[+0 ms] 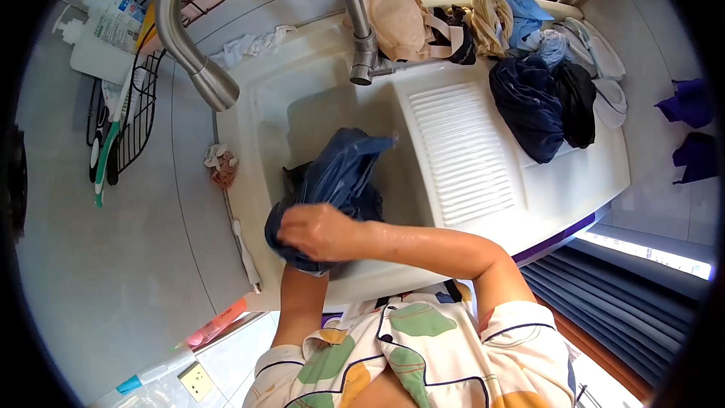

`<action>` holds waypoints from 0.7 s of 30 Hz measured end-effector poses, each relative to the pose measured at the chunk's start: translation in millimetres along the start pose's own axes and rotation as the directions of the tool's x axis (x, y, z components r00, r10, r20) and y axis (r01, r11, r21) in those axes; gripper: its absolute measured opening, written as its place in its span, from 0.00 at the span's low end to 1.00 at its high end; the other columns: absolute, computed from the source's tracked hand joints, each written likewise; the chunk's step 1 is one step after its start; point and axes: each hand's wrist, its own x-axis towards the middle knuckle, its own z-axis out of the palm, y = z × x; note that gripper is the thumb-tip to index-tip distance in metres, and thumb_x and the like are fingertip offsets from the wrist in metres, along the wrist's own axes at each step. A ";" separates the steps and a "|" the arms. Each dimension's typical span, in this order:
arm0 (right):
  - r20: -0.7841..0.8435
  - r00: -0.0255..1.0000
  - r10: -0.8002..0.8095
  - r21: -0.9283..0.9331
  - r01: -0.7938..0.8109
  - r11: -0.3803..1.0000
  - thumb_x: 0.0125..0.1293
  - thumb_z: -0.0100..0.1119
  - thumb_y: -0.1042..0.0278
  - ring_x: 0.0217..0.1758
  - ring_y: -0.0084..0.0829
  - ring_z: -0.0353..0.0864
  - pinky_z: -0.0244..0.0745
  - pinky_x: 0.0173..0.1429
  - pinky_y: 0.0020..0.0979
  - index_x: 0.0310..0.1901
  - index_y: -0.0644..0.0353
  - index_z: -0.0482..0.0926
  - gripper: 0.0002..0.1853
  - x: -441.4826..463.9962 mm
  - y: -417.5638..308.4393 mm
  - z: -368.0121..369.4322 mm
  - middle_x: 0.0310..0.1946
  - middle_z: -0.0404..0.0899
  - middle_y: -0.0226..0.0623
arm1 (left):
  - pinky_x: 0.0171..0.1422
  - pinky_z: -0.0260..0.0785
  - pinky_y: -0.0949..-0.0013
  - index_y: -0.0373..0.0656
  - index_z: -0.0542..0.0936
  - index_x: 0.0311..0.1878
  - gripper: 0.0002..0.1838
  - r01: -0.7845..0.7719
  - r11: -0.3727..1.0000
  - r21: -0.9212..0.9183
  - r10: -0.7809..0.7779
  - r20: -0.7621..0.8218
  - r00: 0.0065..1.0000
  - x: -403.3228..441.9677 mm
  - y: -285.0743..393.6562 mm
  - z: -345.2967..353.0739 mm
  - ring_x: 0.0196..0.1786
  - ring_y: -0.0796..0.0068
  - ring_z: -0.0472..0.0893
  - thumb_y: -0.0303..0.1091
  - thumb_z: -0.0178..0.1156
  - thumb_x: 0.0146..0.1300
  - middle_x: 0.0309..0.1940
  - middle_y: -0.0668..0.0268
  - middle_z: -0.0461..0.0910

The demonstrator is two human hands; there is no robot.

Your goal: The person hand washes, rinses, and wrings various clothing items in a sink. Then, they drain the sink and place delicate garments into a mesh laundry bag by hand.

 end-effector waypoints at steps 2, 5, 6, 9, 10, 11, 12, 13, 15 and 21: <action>0.026 0.999 0.033 0.052 -0.034 0.998 0.40 0.56 0.80 0.34 0.37 0.74 0.72 0.34 0.31 0.33 0.64 0.73 0.13 -1.1 -10.3 3.2 0.31 0.71 0.40 | 0.57 0.55 0.69 0.42 0.69 0.43 0.16 0.006 1.000 -0.004 -0.006 0.004 1.000 2.8 -0.5 0.2 0.49 0.67 0.67 0.27 0.46 0.48 0.43 0.62 0.69; 0.050 0.989 0.140 0.140 -0.146 0.979 0.38 0.58 0.79 0.37 0.38 0.72 0.70 0.37 0.33 0.34 0.61 0.73 0.16 -7.8 -16.0 -0.3 0.35 0.71 0.41 | 0.57 0.55 0.70 0.42 0.69 0.43 0.16 0.009 1.000 -0.014 -0.008 0.013 1.000 7.8 0.0 0.7 0.49 0.67 0.67 0.27 0.46 0.47 0.43 0.62 0.69; 0.055 0.973 0.224 0.190 -0.231 0.954 0.36 0.59 0.79 0.41 0.40 0.71 0.69 0.41 0.36 0.36 0.59 0.73 0.18 -13.0 -18.4 -2.8 0.39 0.70 0.41 | 0.57 0.55 0.70 0.42 0.69 0.43 0.16 0.013 1.000 -0.019 -0.012 0.019 1.000 9.5 0.3 1.3 0.49 0.67 0.67 0.27 0.46 0.47 0.43 0.62 0.69; 0.113 0.983 0.144 -0.146 -0.127 0.981 0.38 0.55 0.78 0.51 0.41 0.64 0.59 0.50 0.44 0.38 0.51 0.71 0.20 -27.1 -27.8 -13.8 0.48 0.66 0.38 | 0.57 0.55 0.70 0.42 0.69 0.43 0.16 0.036 0.999 -0.033 -0.034 0.054 0.998 20.7 -4.4 3.9 0.49 0.67 0.67 0.27 0.46 0.47 0.43 0.62 0.69; 0.119 0.984 0.136 -0.146 -0.118 0.982 0.38 0.55 0.78 0.51 0.41 0.64 0.59 0.50 0.44 0.38 0.51 0.71 0.20 -32.3 -16.9 -7.8 0.48 0.66 0.38 | 0.57 0.55 0.70 0.41 0.69 0.43 0.16 0.047 0.998 -0.048 -0.044 0.069 0.997 28.0 -9.4 6.9 0.49 0.67 0.67 0.27 0.46 0.47 0.43 0.62 0.69; 0.077 0.988 0.136 -0.321 -0.104 0.941 0.39 0.55 0.76 0.54 0.42 0.60 0.55 0.52 0.46 0.39 0.48 0.70 0.20 -42.4 3.8 4.8 0.51 0.63 0.37 | 0.57 0.55 0.70 0.41 0.69 0.42 0.16 0.077 0.995 -0.068 -0.069 0.108 0.992 35.1 -16.4 14.3 0.49 0.67 0.67 0.27 0.46 0.47 0.43 0.62 0.69; 0.031 0.991 0.129 -0.486 -0.097 0.868 0.39 0.54 0.74 0.57 0.43 0.56 0.52 0.53 0.48 0.40 0.45 0.70 0.21 -40.9 14.7 6.6 0.53 0.61 0.36 | 0.57 0.55 0.70 0.41 0.69 0.42 0.16 0.097 0.992 -0.084 -0.084 0.141 0.986 41.0 -22.6 18.7 0.49 0.67 0.67 0.27 0.46 0.47 0.43 0.62 0.69; 0.027 0.992 0.122 -0.487 -0.094 0.868 0.39 0.54 0.74 0.57 0.43 0.56 0.52 0.53 0.48 0.40 0.45 0.70 0.21 -40.6 26.6 3.6 0.53 0.61 0.36 | 0.57 0.55 0.70 0.41 0.69 0.42 0.16 0.139 0.986 -0.094 -0.119 0.191 0.974 46.4 -29.6 23.9 0.49 0.67 0.67 0.26 0.46 0.47 0.42 0.62 0.69; -0.032 0.989 0.147 -0.569 -0.139 0.810 0.41 0.51 0.72 0.56 0.40 0.57 0.53 0.53 0.47 0.38 0.45 0.70 0.17 -30.0 44.8 -6.8 0.52 0.62 0.32 | 0.57 0.55 0.71 0.41 0.70 0.42 0.16 0.242 0.966 -0.089 -0.200 0.339 0.919 52.8 -47.0 37.7 0.49 0.67 0.67 0.26 0.46 0.46 0.42 0.62 0.69; -0.448 0.529 0.720 -0.110 -0.832 0.543 0.46 0.45 0.81 0.21 0.41 0.69 0.63 0.27 0.33 0.25 0.61 0.67 0.04 -79.7 137.1 -65.2 0.19 0.69 0.44 | 0.56 0.55 0.71 0.41 0.70 0.41 0.16 0.359 0.933 0.027 -0.296 0.626 0.722 26.6 -50.9 37.0 0.48 0.67 0.67 0.26 0.46 0.46 0.42 0.62 0.69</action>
